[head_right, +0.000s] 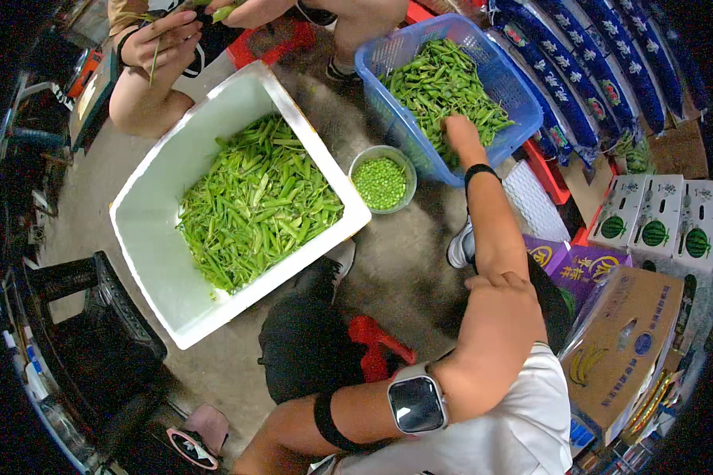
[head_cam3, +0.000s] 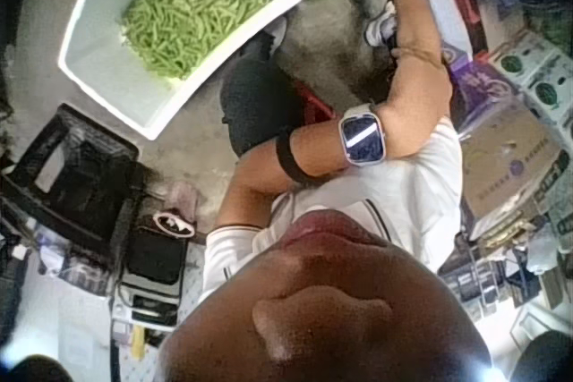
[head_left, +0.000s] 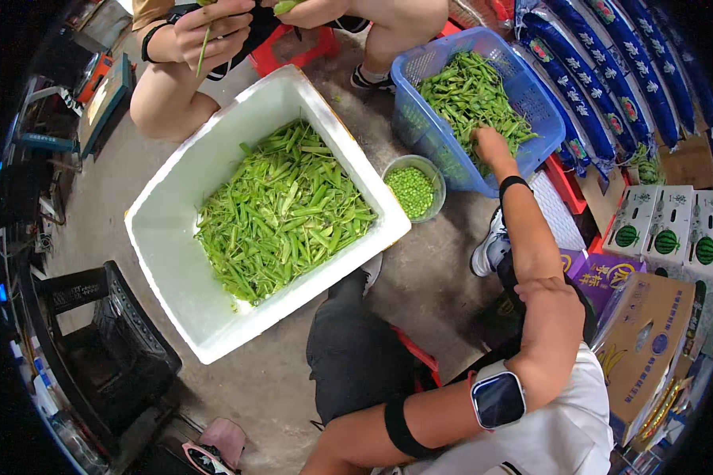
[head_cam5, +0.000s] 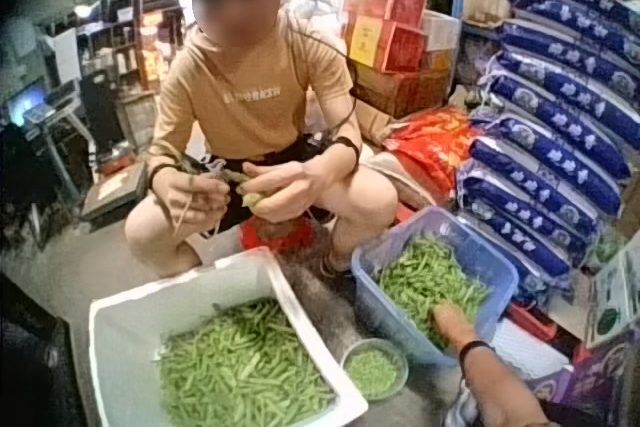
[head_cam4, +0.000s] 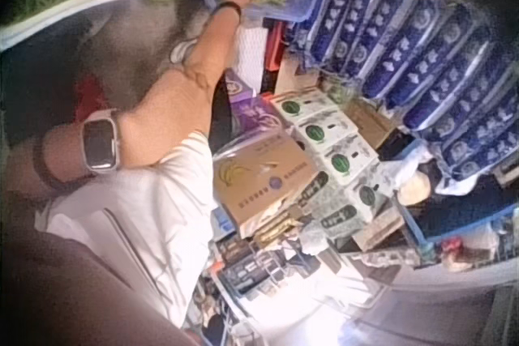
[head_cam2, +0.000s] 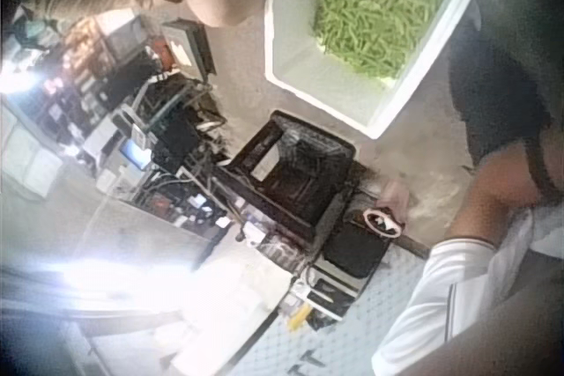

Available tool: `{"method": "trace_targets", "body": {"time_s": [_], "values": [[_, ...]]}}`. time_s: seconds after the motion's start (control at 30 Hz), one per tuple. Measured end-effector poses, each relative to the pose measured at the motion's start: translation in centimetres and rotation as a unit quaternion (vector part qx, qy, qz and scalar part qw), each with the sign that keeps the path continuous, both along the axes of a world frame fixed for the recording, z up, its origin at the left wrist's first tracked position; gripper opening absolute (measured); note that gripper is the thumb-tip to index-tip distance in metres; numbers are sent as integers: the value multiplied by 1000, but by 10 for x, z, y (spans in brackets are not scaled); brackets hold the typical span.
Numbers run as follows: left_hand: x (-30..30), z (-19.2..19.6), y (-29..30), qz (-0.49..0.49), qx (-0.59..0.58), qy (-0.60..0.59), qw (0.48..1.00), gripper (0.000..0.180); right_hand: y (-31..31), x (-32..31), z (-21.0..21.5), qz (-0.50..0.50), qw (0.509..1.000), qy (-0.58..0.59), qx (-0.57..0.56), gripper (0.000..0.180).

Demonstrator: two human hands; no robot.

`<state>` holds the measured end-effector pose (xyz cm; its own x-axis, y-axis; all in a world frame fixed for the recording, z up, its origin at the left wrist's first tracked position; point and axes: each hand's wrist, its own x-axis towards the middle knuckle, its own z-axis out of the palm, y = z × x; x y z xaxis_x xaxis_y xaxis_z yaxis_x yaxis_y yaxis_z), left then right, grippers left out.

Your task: The person picks green pea pods from a basket, removes the peas from the pods, and places the peas into a small bowl while discarding the empty pods into a larger bin.

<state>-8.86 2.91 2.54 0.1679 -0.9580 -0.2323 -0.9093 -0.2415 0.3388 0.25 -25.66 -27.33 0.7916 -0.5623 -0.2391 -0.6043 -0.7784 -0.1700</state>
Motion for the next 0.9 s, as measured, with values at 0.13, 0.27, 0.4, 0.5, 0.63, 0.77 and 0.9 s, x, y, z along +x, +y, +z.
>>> {"method": "trace_targets", "body": {"time_s": [0.13,0.27,0.4,0.5,0.63,0.77,0.9], "values": [[11,1,7,-10,-65,50,997,18,-8,-15,20,-39,985,-160,-55,28],[64,7,11,15,-123,110,986,13,-14,-31,74,-128,943,-306,8,26],[118,12,3,91,-132,118,980,19,25,-35,201,-134,848,-424,287,29],[132,5,1,190,-317,150,917,32,85,-53,281,-99,825,-432,350,23],[135,-20,-15,194,-414,213,863,33,138,-83,309,-75,785,-477,388,27],[121,-3,-23,157,-397,347,835,22,146,-93,285,-117,706,-551,428,27],[127,-12,-25,138,-418,318,840,21,144,-89,274,-119,690,-540,468,29]]}}
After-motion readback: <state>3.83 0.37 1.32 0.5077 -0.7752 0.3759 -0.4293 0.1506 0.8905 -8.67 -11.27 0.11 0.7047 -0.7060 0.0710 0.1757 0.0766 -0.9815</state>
